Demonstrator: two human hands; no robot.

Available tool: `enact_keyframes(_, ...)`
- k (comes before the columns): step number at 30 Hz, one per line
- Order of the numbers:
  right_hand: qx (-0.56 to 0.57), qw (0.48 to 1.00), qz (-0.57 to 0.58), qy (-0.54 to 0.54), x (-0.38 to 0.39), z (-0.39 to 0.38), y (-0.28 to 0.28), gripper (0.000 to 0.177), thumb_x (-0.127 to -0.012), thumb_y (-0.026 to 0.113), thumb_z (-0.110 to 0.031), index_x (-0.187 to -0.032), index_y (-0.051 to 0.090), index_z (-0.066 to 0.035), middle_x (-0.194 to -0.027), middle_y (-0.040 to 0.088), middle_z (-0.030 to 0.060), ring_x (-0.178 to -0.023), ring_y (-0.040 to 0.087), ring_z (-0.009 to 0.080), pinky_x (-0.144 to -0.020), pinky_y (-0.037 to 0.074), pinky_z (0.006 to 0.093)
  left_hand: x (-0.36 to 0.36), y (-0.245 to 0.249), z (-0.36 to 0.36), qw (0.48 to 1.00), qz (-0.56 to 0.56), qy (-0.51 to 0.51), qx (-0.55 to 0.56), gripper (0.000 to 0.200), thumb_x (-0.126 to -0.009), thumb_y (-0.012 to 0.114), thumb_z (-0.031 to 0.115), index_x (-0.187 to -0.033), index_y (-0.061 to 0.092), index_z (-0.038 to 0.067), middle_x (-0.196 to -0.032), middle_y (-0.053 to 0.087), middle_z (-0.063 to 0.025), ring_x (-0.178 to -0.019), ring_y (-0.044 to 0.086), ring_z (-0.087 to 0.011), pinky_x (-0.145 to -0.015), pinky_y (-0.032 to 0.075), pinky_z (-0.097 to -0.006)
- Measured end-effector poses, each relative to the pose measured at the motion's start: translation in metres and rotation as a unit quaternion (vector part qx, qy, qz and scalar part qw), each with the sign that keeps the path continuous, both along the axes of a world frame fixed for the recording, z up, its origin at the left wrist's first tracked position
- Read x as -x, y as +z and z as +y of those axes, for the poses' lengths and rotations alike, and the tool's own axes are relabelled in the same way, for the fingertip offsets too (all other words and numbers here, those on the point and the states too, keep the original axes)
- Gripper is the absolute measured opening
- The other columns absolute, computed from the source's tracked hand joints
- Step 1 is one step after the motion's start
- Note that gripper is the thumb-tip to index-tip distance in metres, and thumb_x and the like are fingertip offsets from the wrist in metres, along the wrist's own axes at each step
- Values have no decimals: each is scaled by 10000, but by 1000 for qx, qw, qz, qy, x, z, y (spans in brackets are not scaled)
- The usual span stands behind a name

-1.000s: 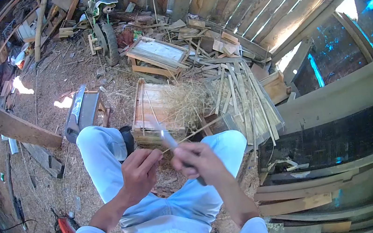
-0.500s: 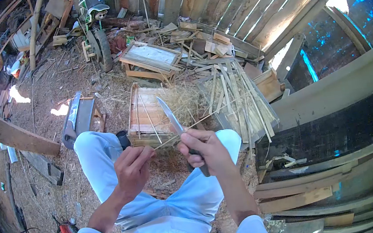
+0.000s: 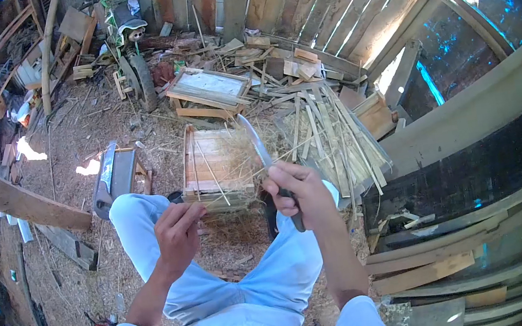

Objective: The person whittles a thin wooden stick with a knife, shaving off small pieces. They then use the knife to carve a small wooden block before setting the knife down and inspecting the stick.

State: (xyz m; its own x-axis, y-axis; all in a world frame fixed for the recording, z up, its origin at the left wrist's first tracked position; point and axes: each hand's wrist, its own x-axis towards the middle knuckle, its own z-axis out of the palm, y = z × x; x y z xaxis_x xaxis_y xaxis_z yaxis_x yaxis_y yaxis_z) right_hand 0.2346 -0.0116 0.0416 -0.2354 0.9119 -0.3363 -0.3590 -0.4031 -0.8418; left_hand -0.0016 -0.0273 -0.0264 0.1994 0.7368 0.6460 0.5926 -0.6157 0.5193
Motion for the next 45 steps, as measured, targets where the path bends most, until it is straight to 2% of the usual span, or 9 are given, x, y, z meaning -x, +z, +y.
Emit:
enact_keyframes(4, -30, 999, -10, -6, 6, 0, -2, 166, -925, 555, -199, -925, 549, -33, -724, 521, 15, -471, 385, 21, -371, 280, 150, 1, -5, 3, 1000, 9, 17, 0, 181, -689, 631, -56, -857, 635, 12, -771, 621, -87, -692, 583, -264, -603, 460, -353)
enact_keyframes(6, 10, 998, -54, 10, 7, 0, -4, 371, -926, 542, -177, -1257, 490, -17, -697, 511, -3, -453, 366, 19, -371, 271, 157, 1, -6, 5, 1000, 4, 8, 2, 186, -691, 632, -56, -860, 644, 19, -771, 623, -84, -690, 582, -263, -604, 455, -351)
enact_keyframes(18, -85, 993, 47, -63, -31, 14, 6, 344, -943, 506, -151, -1254, 482, -6, -734, 524, 16, -467, 365, 26, -373, 271, 163, 18, -12, 12, 999, 30, 33, 7, 198, -690, 625, -21, -863, 641, 73, -807, 620, -25, -713, 551, -218, -663, 397, -341)
enact_keyframes(22, -40, 998, 14, 52, -7, 10, -3, 395, -947, 497, -173, -1299, 435, -6, -719, 497, -4, -469, 369, 14, -366, 263, 148, 11, -6, 16, 1000, 19, 12, -5, 180, -699, 630, -14, -854, 643, 77, -799, 624, -19, -716, 557, -210, -673, 392, -333)
enact_keyframes(24, -45, 998, 21, 49, -10, 12, -1, 388, -949, 500, -193, -1284, 446, -4, -721, 502, -2, -467, 367, 11, -370, 267, 144, 12, -6, 15, 1000, 22, 12, 2, 170, -707, 639, -2, -856, 645, 80, -797, 629, -13, -722, 565, -202, -683, 389, -325)
enact_keyframes(27, -87, 995, 30, -42, -36, 18, 11, 375, -946, 506, -202, -1253, 464, 8, -711, 500, -9, -461, 362, 7, -366, 266, 145, 26, -9, 16, 998, 40, 39, -10, 166, -706, 647, 8, -856, 646, 78, -797, 630, -10, -725, 568, -197, -694, 387, -320)
enact_keyframes(34, -81, 996, -17, -13, -23, 18, 10, 382, -929, 518, -173, -1256, 455, 14, -642, 454, -34, -439, 341, 14, -364, 262, 161, 17, -5, 17, 1000, 18, 16, 8, 157, -714, 649, 4, -853, 649, 77, -790, 631, -9, -727, 569, -197, -698, 383, -319)
enact_keyframes(36, -89, 990, 32, -105, -49, 30, 12, 376, -926, 528, -185, -1243, 471, 9, -690, 468, -40, -454, 343, 9, -364, 270, 157, 23, -4, 16, 999, 25, 34, 19, 133, -726, 664, 14, -845, 666, 73, -755, 632, -32, -710, 577, -208, -696, 385, -333)
enact_keyframes(45, -65, 997, -2, -30, -43, 30, 17, 340, -938, 513, -161, -1249, 486, -26, -724, 492, -14, -469, 356, 16, -384, 280, 150, 18, -5, 20, 999, 12, 31, 13, 123, -722, 674, 19, -835, 672, 68, -745, 621, -43, -693, 557, -218, -677, 374, -345)
